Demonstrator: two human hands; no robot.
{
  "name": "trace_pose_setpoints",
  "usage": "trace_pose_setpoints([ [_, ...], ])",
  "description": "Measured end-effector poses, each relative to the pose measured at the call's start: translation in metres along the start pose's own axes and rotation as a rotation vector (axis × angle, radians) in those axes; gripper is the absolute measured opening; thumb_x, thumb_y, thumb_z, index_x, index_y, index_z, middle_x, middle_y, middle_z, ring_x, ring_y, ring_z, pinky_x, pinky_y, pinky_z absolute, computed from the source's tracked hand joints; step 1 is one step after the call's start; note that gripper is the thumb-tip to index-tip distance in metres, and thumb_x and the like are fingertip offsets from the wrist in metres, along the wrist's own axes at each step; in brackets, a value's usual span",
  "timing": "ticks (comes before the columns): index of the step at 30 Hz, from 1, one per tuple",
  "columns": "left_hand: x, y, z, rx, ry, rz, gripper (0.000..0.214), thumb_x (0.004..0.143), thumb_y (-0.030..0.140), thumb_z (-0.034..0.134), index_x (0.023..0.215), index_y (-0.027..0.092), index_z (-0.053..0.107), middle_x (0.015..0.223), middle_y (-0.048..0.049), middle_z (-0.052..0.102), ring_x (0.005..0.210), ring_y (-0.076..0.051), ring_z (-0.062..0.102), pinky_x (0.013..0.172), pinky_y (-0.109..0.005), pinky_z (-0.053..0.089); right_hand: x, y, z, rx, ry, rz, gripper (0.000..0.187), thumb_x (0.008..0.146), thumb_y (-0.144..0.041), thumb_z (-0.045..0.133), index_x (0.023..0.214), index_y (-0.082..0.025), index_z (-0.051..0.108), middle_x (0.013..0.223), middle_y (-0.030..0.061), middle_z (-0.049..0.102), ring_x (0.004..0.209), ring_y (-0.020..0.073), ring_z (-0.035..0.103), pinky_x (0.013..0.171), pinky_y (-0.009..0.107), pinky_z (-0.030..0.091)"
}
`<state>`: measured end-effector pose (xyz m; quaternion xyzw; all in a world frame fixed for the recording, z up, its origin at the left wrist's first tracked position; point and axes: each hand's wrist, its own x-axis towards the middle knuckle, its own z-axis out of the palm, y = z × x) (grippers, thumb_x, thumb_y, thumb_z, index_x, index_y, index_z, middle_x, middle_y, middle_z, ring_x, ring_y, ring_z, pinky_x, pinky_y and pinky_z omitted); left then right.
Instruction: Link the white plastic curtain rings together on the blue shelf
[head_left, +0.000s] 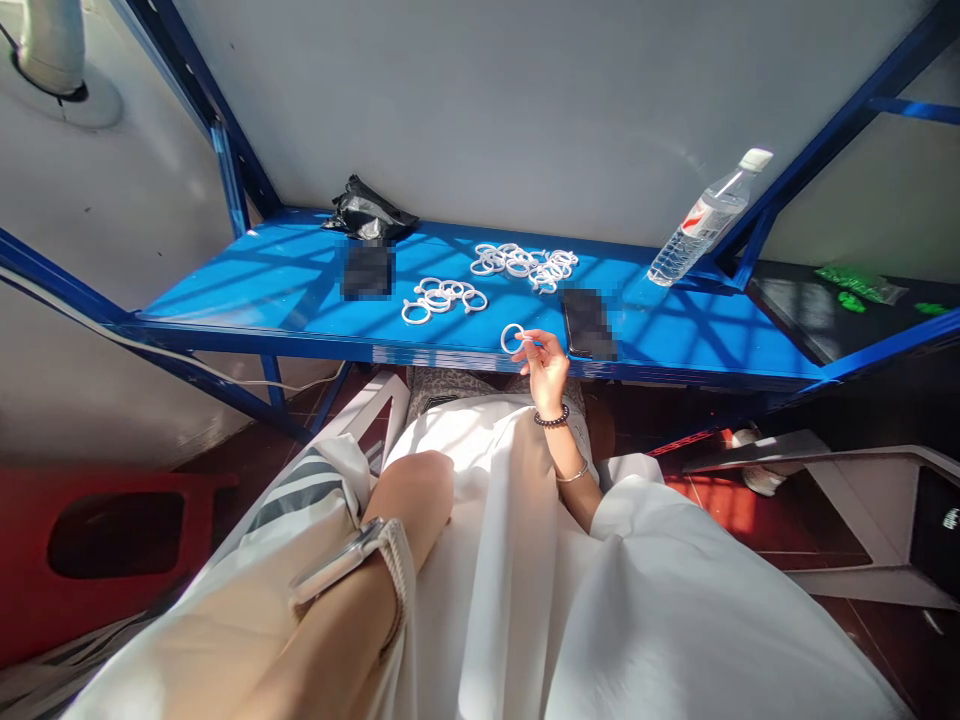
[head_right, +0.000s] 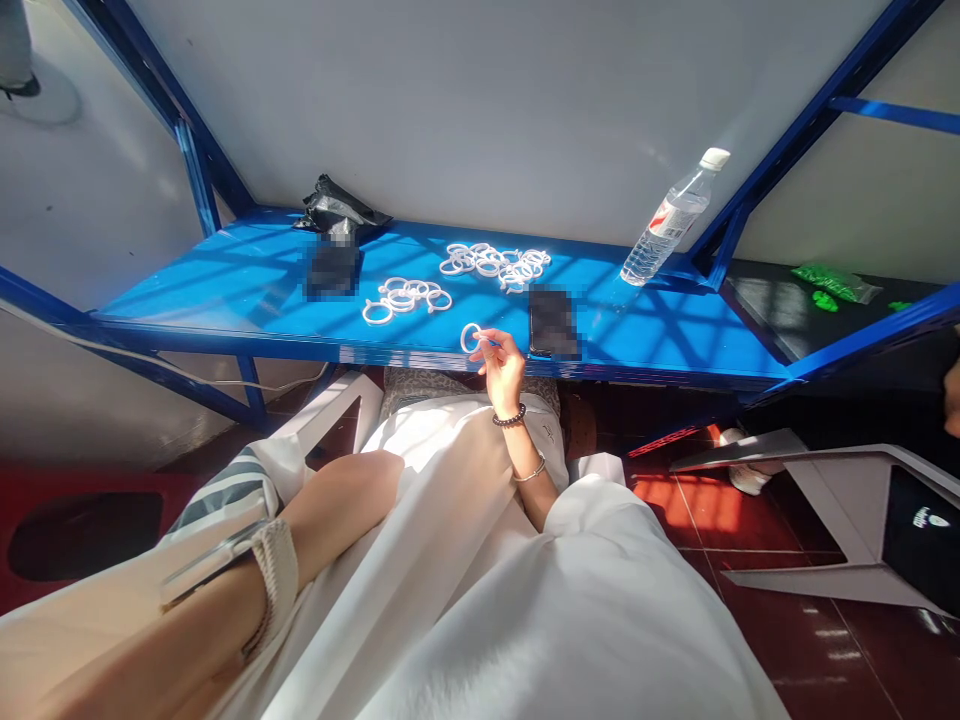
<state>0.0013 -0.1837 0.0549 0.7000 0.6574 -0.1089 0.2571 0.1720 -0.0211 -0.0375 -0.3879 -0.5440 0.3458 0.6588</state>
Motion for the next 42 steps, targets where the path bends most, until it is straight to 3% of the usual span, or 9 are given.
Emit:
trace_pose_setpoints([
  [11, 0.0007, -0.0002, 0.0004, -0.019, -0.018, -0.022, 0.012, 0.071, 0.017, 0.058, 0.065, 0.027, 0.055, 0.065, -0.0013, 0.068, 0.069, -0.021, 0.061, 0.068, -0.035, 0.046, -0.0015, 0.0012, 0.0007, -0.017, 0.001, 0.019, 0.034, 0.086, -0.053, 0.064, 0.093, -0.020, 0.063, 0.097, 0.0055, 0.075, 0.057, 0.0080, 0.064, 0.041, 0.018, 0.044],
  [25, -0.0013, 0.0016, -0.0032, -0.049, -0.040, -0.013, 0.025, 0.073, 0.012, 0.055, 0.056, 0.021, 0.040, 0.068, -0.0056, 0.066, 0.067, -0.022, 0.060, 0.065, -0.034, 0.043, -0.0031, 0.0042, 0.0019, -0.025, 0.024, -0.010, 0.027, 0.087, -0.047, 0.062, 0.093, -0.020, 0.061, 0.097, 0.0048, 0.075, 0.057, 0.0083, 0.064, 0.040, 0.018, 0.042],
  [34, -0.0016, 0.0039, -0.0051, -0.033, -0.050, -0.023, 0.022, 0.073, 0.012, 0.056, 0.057, 0.022, 0.045, 0.071, -0.0035, 0.070, 0.070, -0.022, 0.062, 0.067, -0.035, 0.046, -0.0036, 0.0023, 0.0027, -0.051, 0.023, 0.024, 0.035, 0.086, -0.052, 0.065, 0.098, -0.020, 0.062, 0.101, 0.0067, 0.074, 0.063, 0.0101, 0.067, 0.040, 0.018, 0.044],
  [38, 0.0020, 0.0044, -0.0047, 0.015, -0.097, -0.035, 0.015, 0.076, 0.011, 0.055, 0.065, 0.022, 0.053, 0.081, -0.0071, 0.072, 0.075, -0.022, 0.063, 0.068, -0.033, 0.045, -0.0031, 0.0032, 0.0027, -0.045, 0.024, 0.032, 0.036, 0.083, -0.052, 0.068, 0.099, -0.020, 0.063, 0.092, 0.0038, 0.073, 0.062, 0.0102, 0.068, 0.040, 0.016, 0.045],
  [42, 0.0030, 0.0070, -0.0065, 0.045, -0.168, -0.079, 0.010, 0.082, 0.012, 0.052, 0.078, 0.016, 0.060, 0.089, -0.0106, 0.071, 0.082, -0.022, 0.064, 0.069, -0.030, 0.042, -0.0032, 0.0034, 0.0034, -0.057, 0.028, 0.021, 0.035, 0.081, -0.052, 0.069, 0.097, -0.021, 0.064, 0.098, 0.0034, 0.071, 0.063, 0.0088, 0.067, 0.039, 0.015, 0.044],
])
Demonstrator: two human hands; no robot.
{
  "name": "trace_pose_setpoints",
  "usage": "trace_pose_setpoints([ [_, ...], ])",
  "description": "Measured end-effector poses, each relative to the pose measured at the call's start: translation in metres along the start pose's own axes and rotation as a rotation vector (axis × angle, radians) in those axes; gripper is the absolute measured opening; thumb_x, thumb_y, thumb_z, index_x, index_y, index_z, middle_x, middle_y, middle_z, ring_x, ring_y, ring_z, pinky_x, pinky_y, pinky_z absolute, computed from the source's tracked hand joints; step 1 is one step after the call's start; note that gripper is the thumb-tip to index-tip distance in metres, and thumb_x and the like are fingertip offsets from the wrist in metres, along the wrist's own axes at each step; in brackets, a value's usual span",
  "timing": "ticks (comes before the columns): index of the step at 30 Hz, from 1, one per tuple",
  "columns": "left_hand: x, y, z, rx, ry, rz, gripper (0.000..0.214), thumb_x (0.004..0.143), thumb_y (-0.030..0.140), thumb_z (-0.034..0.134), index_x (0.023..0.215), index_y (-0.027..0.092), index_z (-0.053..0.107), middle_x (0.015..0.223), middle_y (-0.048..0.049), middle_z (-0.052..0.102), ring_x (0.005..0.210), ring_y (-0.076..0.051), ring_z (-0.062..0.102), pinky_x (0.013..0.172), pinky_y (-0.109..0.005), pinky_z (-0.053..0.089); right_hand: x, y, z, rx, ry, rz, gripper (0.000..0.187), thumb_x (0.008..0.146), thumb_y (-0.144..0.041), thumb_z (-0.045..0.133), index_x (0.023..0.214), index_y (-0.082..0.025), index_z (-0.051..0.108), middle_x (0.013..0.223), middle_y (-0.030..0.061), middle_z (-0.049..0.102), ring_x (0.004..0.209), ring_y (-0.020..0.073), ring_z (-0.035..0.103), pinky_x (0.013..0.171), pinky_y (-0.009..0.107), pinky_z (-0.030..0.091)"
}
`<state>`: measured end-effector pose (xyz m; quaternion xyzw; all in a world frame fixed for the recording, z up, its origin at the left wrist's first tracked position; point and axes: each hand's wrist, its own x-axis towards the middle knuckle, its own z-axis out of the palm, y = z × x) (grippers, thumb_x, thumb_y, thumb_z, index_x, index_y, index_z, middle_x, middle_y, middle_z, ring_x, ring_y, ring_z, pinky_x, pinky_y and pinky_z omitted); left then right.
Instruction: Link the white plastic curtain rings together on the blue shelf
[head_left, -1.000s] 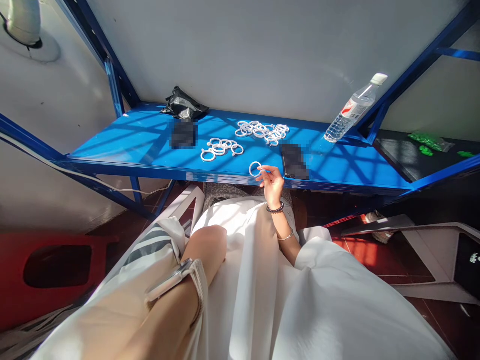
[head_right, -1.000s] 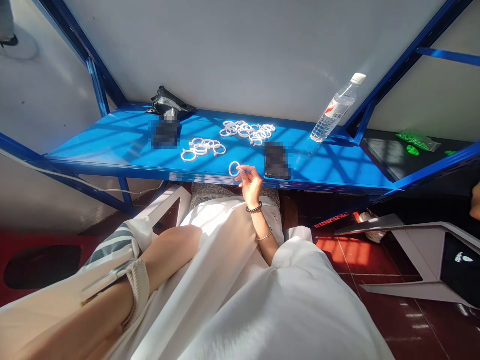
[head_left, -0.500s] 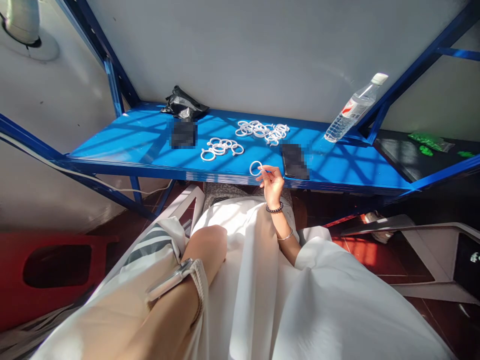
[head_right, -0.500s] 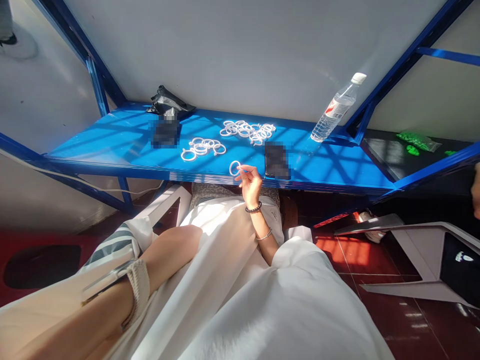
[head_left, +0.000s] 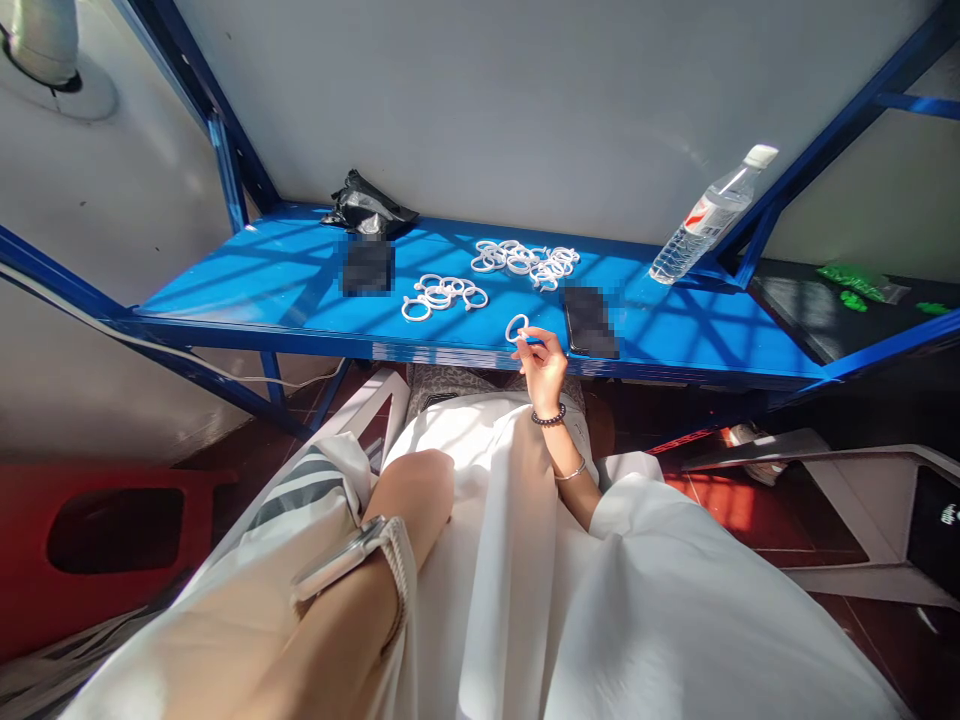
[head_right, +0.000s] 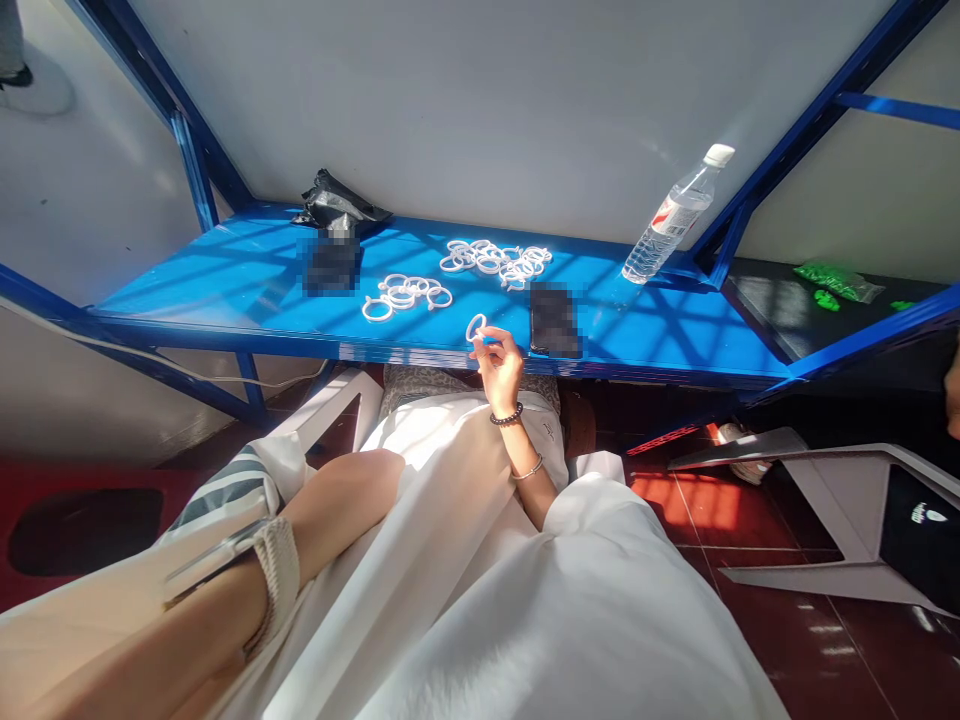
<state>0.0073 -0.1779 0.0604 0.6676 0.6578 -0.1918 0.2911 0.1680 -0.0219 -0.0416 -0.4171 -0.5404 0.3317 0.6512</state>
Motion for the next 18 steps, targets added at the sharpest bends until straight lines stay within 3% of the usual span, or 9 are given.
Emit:
trace_pose_setpoints([
  [7, -0.0006, 0.0003, 0.0003, 0.005, -0.011, 0.001, 0.014, 0.083, 0.011, 0.050, 0.088, 0.013, 0.064, 0.093, -0.0117, 0.070, 0.086, -0.022, 0.063, 0.070, -0.030, 0.040, -0.0015, -0.0007, 0.0009, -0.022, 0.004, -0.035, 0.030, 0.083, -0.047, 0.070, 0.096, -0.021, 0.063, 0.096, 0.0028, 0.070, 0.063, 0.0085, 0.066, 0.045, 0.017, 0.048],
  [18, -0.0035, -0.0049, 0.0024, -0.103, 0.085, 0.049, 0.016, 0.077, 0.021, 0.053, 0.062, 0.026, 0.054, 0.068, -0.0031, 0.068, 0.075, -0.024, 0.063, 0.072, -0.037, 0.046, -0.0010, 0.0016, 0.0006, -0.030, 0.013, -0.036, 0.025, 0.082, -0.044, 0.069, 0.090, -0.021, 0.065, 0.104, 0.0036, 0.066, 0.063, 0.0077, 0.064, 0.038, 0.016, 0.043],
])
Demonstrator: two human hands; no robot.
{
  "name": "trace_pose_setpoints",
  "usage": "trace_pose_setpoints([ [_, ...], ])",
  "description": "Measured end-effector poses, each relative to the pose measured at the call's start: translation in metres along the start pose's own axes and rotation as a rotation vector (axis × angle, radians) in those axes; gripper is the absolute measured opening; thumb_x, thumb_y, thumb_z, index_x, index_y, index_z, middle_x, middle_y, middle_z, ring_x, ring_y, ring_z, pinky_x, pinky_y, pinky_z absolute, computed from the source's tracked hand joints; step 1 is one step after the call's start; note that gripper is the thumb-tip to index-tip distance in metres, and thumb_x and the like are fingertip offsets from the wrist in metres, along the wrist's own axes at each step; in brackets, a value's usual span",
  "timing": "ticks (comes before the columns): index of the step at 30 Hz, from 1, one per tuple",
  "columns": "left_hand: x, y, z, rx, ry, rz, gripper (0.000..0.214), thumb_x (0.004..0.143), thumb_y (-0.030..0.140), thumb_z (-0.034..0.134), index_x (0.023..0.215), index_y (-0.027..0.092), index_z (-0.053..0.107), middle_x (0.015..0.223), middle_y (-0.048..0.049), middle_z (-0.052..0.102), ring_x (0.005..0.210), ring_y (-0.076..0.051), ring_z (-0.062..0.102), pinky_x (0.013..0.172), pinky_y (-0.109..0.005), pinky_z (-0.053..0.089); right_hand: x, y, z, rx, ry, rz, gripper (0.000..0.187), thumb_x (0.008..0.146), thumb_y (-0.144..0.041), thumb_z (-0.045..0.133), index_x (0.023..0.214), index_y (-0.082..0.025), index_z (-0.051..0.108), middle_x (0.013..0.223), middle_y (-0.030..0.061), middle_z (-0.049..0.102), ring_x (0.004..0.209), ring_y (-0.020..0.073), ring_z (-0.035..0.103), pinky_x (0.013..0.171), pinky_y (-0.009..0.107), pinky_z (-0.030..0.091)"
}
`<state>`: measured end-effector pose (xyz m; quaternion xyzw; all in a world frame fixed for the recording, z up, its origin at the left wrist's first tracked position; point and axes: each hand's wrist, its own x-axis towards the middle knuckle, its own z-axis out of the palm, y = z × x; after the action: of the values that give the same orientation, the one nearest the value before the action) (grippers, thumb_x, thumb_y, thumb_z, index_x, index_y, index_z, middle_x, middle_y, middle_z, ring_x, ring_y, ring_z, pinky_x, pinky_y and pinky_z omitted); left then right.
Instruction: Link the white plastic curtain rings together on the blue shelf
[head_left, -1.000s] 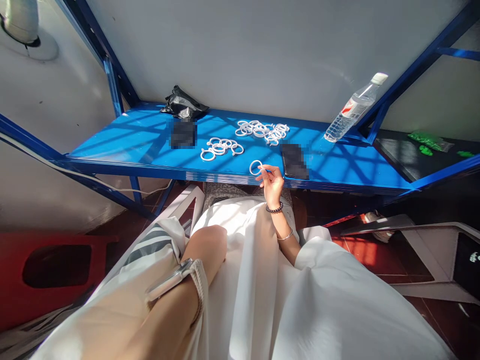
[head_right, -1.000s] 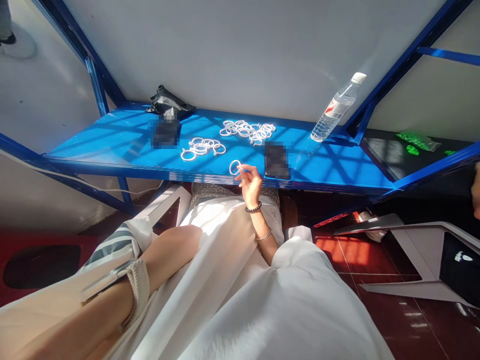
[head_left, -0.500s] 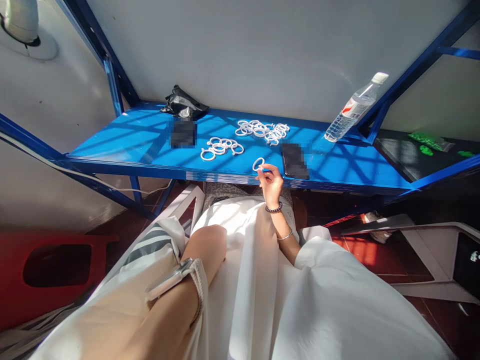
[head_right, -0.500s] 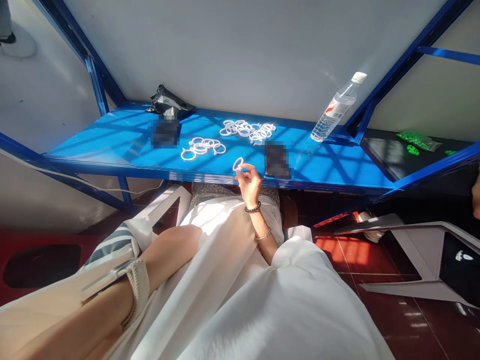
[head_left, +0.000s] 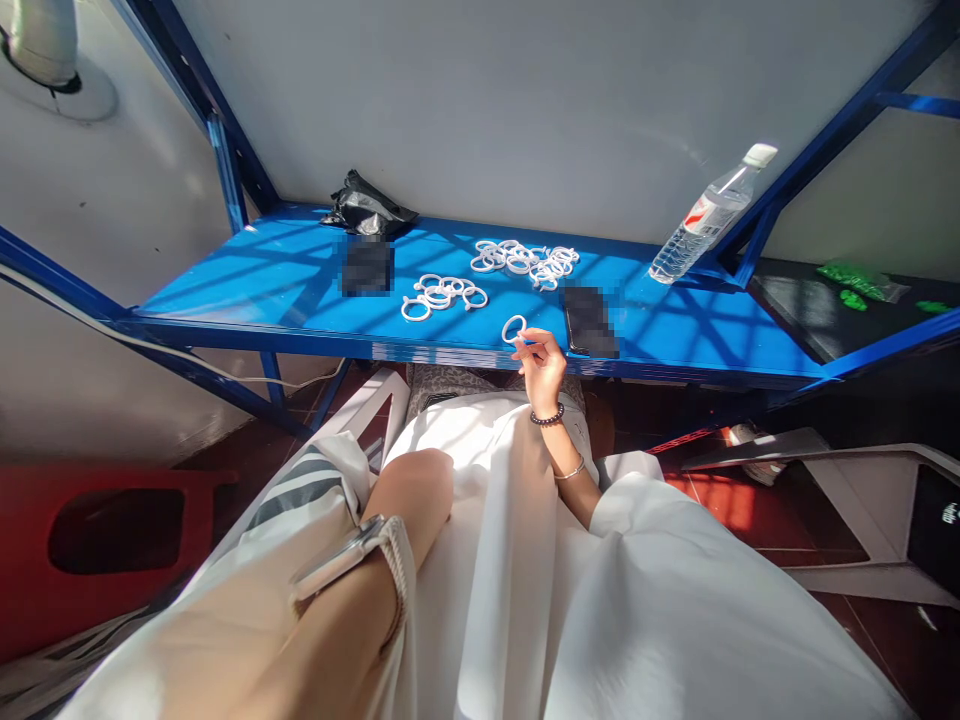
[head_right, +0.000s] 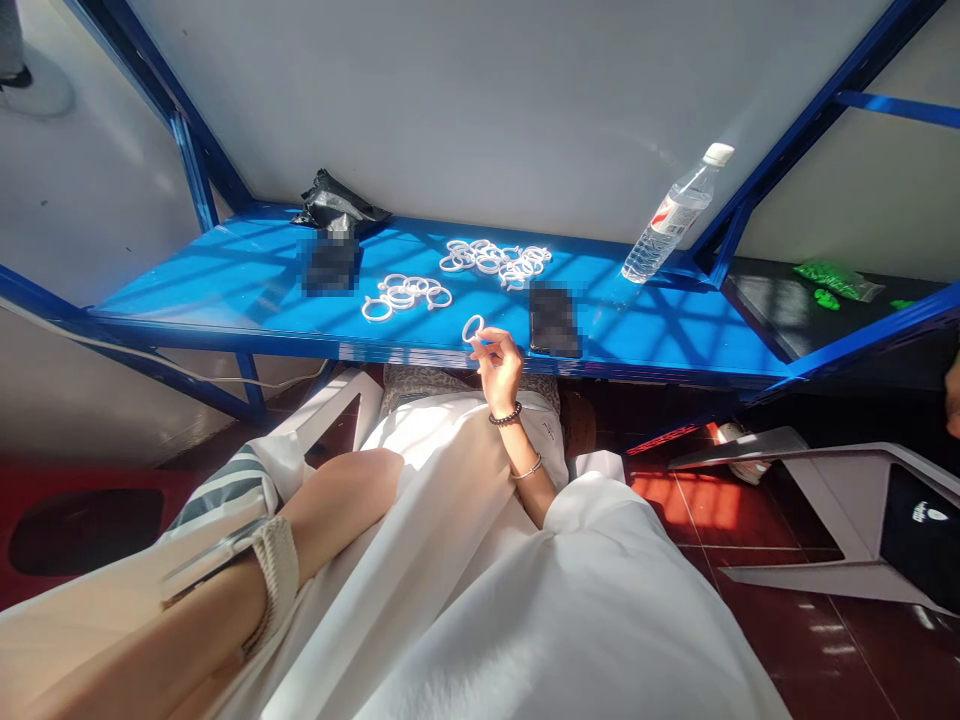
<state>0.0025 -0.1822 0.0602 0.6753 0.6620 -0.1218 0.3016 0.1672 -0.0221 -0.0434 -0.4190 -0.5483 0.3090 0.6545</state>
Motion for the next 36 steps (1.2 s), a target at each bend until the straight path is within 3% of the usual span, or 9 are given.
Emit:
trace_pose_setpoints([
  [7, -0.0022, 0.0003, 0.0012, -0.004, 0.072, 0.002, 0.018, 0.074, 0.014, 0.054, 0.059, 0.022, 0.048, 0.069, -0.0048, 0.066, 0.070, -0.022, 0.060, 0.070, -0.036, 0.045, -0.0003, 0.0013, -0.0007, 0.020, 0.011, -0.004, 0.023, 0.085, -0.043, 0.065, 0.091, -0.021, 0.065, 0.101, 0.0030, 0.068, 0.060, 0.0071, 0.063, 0.039, 0.016, 0.043],
  [14, 0.0009, 0.0008, -0.0008, 0.026, 0.011, 0.011, 0.018, 0.073, 0.016, 0.054, 0.057, 0.023, 0.049, 0.066, -0.0056, 0.066, 0.066, -0.022, 0.059, 0.067, -0.036, 0.046, -0.0006, 0.0016, -0.0008, 0.040, 0.009, -0.035, 0.021, 0.087, -0.041, 0.064, 0.091, -0.020, 0.064, 0.096, 0.0021, 0.065, 0.060, 0.0072, 0.064, 0.038, 0.016, 0.043],
  [19, -0.0003, 0.0015, -0.0006, 0.044, 0.033, 0.020, 0.016, 0.074, 0.016, 0.054, 0.060, 0.024, 0.052, 0.068, -0.0050, 0.069, 0.067, -0.021, 0.060, 0.066, -0.035, 0.047, -0.0007, 0.0003, -0.0016, 0.014, 0.016, -0.049, 0.029, 0.086, -0.048, 0.065, 0.088, -0.019, 0.064, 0.101, 0.0038, 0.061, 0.060, 0.0062, 0.061, 0.038, 0.017, 0.042],
  [26, -0.0024, -0.0004, -0.0006, 0.074, 0.037, 0.027, 0.020, 0.073, 0.014, 0.052, 0.057, 0.023, 0.044, 0.071, -0.0043, 0.071, 0.066, -0.020, 0.061, 0.064, -0.034, 0.048, -0.0009, 0.0050, -0.0006, 0.042, 0.040, -0.069, 0.034, 0.085, -0.053, 0.066, 0.087, -0.019, 0.063, 0.095, 0.0023, 0.059, 0.058, 0.0050, 0.060, 0.037, 0.015, 0.042],
  [36, -0.0034, 0.0029, 0.0005, 0.029, 0.056, 0.015, 0.017, 0.075, 0.017, 0.055, 0.060, 0.025, 0.053, 0.066, -0.0012, 0.070, 0.063, -0.018, 0.058, 0.064, -0.033, 0.048, -0.0015, 0.0061, 0.0000, 0.017, 0.044, -0.062, 0.037, 0.088, -0.056, 0.061, 0.089, -0.020, 0.058, 0.095, 0.0024, 0.061, 0.060, 0.0058, 0.060, 0.039, 0.015, 0.043],
])
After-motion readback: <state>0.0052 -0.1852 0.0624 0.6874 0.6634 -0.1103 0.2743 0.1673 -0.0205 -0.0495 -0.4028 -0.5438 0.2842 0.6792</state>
